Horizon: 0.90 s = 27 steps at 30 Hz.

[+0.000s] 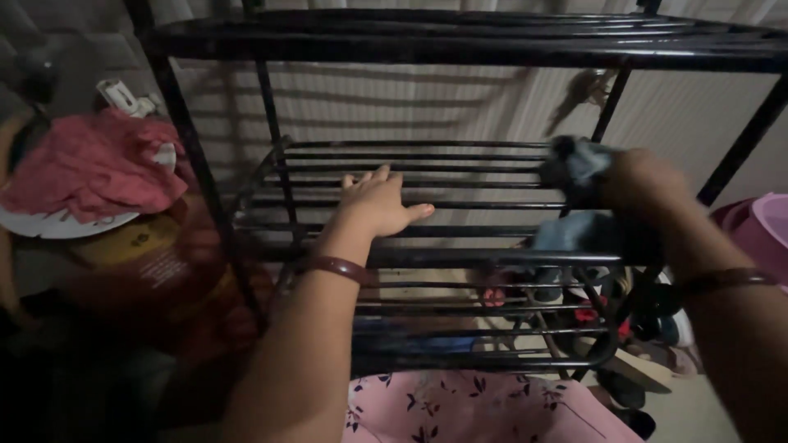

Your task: The person wipes the metal bars of a black shoe rack using a blue cloth. They systematically clean the top and middle shelves, moving the cloth back and forth along the bars.

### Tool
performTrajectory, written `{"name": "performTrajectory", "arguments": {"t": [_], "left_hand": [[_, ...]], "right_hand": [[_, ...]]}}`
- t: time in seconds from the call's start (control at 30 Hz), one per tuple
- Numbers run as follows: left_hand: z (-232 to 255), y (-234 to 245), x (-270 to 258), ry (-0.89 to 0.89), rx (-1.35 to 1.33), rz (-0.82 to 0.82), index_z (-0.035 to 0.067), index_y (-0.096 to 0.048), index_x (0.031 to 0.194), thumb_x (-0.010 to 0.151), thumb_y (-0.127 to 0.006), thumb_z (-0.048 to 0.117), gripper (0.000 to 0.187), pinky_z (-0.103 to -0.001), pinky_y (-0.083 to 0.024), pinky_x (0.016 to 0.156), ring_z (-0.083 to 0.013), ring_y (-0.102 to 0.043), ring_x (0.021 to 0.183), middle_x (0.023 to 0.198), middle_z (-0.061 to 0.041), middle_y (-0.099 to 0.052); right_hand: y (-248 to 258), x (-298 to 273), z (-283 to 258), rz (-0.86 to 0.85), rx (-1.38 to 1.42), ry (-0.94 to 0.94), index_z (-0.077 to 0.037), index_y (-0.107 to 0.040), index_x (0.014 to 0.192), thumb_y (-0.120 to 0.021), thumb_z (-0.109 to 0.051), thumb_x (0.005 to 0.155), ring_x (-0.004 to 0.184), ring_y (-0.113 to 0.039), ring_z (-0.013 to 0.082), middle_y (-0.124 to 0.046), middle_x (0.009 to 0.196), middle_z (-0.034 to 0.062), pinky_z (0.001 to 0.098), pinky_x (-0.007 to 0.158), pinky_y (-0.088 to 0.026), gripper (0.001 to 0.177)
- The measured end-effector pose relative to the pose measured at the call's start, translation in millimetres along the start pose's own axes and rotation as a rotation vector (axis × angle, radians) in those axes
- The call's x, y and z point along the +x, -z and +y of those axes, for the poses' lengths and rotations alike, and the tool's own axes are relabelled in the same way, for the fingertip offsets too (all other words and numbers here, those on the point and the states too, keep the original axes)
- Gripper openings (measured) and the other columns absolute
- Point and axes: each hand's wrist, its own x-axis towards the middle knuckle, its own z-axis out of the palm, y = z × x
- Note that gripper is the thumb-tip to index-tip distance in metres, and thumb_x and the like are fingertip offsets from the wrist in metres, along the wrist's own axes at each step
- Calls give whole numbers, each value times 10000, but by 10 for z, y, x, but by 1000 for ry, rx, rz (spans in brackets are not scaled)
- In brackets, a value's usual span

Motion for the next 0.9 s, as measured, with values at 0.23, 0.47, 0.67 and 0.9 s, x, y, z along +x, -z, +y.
{"name": "performTrajectory", "arguments": {"t": [0.23, 0.47, 0.67, 0.9], "left_hand": [[-11, 25, -14, 25, 34, -16, 106, -423, 1525, 838, -572, 757, 958, -593, -114, 1244, -333, -216, 1543, 1672, -130, -232], [-63, -54, -45, 8, 51, -13, 132, -536, 1481, 878, -570, 549, 734, -593, -163, 1270, -319, -309, 1541, 1621, -101, -408], [41, 6, -58, 22, 15, -39, 111, -375, 1553, 862, -543, 766, 967, -578, -89, 1252, -344, -184, 1548, 1679, -125, -200], [-16, 18, 111, 26, 15, -25, 122, -373, 1560, 863, -553, 759, 961, -564, -89, 1261, -315, -200, 1554, 1687, -103, -201]], "right_hand": [[-13, -746, -940, 88, -158, 201, -108, -690, 1265, -684, -416, 940, 1026, -743, 322, -749, 1146, 185, 474, 861, -597, 448], [117, -1369, -1712, 75, -102, 537, -213, -638, 1326, -777, -413, 832, 1120, -665, 335, -687, 1219, 158, 475, 937, -542, 550], [160, -393, 156, -36, -360, 36, -220, -545, 1421, -582, -283, 1037, 828, -778, 227, -742, 1030, 135, 354, 747, -652, 391], [555, -1203, -304, -13, -80, 29, -151, -535, 1423, -647, -174, 999, 822, -746, 271, -767, 1021, 176, 393, 711, -638, 439]]}}
